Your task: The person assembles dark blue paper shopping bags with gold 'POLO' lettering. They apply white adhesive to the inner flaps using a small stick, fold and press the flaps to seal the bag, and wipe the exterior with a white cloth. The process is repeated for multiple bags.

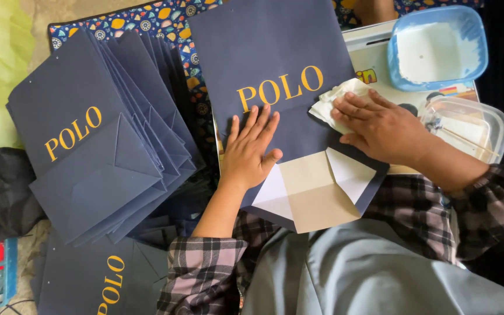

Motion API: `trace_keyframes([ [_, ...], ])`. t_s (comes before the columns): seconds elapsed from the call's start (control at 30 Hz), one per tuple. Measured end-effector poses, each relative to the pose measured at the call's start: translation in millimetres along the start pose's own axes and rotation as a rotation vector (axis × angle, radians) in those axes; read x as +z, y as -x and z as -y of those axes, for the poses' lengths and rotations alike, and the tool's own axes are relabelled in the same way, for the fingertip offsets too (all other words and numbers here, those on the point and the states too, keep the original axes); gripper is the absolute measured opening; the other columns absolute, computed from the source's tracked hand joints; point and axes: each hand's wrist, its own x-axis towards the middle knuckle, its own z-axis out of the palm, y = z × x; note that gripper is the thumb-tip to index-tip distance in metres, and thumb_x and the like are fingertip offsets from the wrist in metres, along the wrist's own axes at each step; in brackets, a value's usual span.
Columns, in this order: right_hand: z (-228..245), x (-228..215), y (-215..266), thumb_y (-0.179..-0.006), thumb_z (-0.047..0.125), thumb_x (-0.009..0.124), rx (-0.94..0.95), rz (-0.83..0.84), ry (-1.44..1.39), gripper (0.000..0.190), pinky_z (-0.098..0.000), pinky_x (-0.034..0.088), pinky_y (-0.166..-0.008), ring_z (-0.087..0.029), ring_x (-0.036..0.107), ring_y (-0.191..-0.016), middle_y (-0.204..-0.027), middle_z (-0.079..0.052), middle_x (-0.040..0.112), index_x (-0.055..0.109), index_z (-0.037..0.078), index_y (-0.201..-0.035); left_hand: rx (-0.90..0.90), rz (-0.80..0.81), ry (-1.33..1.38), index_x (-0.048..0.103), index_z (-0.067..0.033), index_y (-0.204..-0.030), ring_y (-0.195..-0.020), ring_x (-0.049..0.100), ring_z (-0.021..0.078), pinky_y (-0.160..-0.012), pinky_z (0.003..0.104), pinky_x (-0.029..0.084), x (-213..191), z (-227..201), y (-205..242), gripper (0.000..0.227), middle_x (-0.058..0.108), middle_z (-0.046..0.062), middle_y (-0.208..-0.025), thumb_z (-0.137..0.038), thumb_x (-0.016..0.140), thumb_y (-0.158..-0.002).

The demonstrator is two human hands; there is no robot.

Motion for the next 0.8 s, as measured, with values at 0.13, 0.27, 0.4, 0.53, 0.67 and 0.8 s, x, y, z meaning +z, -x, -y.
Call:
trace_keyframes([
  [0.13, 22.3, -13.7, -2.1, -0.094, 0.061, 0.057, -0.032, -0.044, 0.057, 0.060, -0.0482, 0.047, -0.116, -0.027, 0.061, -0.137, -0.142, -0.007, 0.068, 0.071, 0.017, -0.133, -0.040, 0.002, -0.081, 0.036, -0.0165, -0.162, -0.159, 0.021, 0.0315, -0.126, 0.063, 0.007, -2.0, -4.6, -1.5, 0.089, 0.024, 0.010, -0.172, -0.076, 0.016, -0.098],
  [0.27, 43.6, -21.0, 9.0, -0.092, 0.061, 0.057, -0.064, -0.021, 0.005, 0.059, -0.0502, 0.040, -0.120, -0.025, 0.059, -0.137, -0.139, -0.005, 0.068, 0.070, 0.019, -0.131, -0.048, 0.008, -0.113, 0.038, -0.0180, -0.161, -0.158, 0.023, 0.0301, -0.126, 0.063, 0.007, 1.8, -2.7, -3.0, 0.086, 0.025, 0.009, -0.172, -0.076, 0.020, -0.099],
  [0.4, 47.3, -16.8, 16.3, -0.095, 0.061, 0.051, -0.046, 0.010, 0.006, 0.059, -0.0477, 0.034, -0.124, -0.020, 0.054, -0.142, -0.146, 0.000, 0.064, 0.066, 0.021, -0.135, -0.062, 0.043, -0.099, 0.036, -0.0176, -0.161, -0.159, 0.020, 0.0301, -0.126, 0.064, 0.006, -1.1, -5.7, -3.7, 0.089, 0.022, 0.009, -0.172, -0.077, 0.020, -0.097],
  [0.53, 26.3, -15.8, 6.6, -0.097, 0.061, 0.051, 0.062, 0.042, 0.024, 0.058, -0.0526, 0.041, -0.120, -0.021, 0.058, -0.139, -0.142, -0.003, 0.067, 0.068, 0.022, -0.136, -0.083, 0.048, -0.123, 0.036, -0.0172, -0.161, -0.159, 0.020, 0.0299, -0.125, 0.066, 0.007, -4.7, -8.8, -3.5, 0.089, 0.022, 0.009, -0.173, -0.077, 0.022, -0.097],
  [0.67, -0.7, -1.0, 2.9, -0.103, 0.060, 0.047, 0.162, 0.035, 0.129, 0.058, -0.0530, 0.042, -0.120, -0.019, 0.057, -0.143, -0.150, -0.001, 0.065, 0.065, 0.024, -0.145, -0.089, 0.062, -0.113, 0.036, -0.0170, -0.161, -0.159, 0.020, 0.0303, -0.125, 0.067, 0.007, -3.8, -10.1, -5.5, 0.085, 0.022, 0.009, -0.172, -0.074, 0.026, -0.099],
  [0.8, -2.8, 10.9, 3.0, -0.103, 0.060, 0.049, 0.181, 0.021, 0.158, 0.056, -0.0509, 0.040, -0.122, -0.017, 0.055, -0.145, -0.151, 0.002, 0.064, 0.067, 0.025, -0.143, -0.100, 0.065, -0.142, 0.037, -0.0158, -0.161, -0.159, 0.020, 0.0309, -0.124, 0.067, 0.008, -7.8, -14.8, -7.7, 0.077, 0.024, 0.011, -0.172, -0.067, 0.030, -0.103],
])
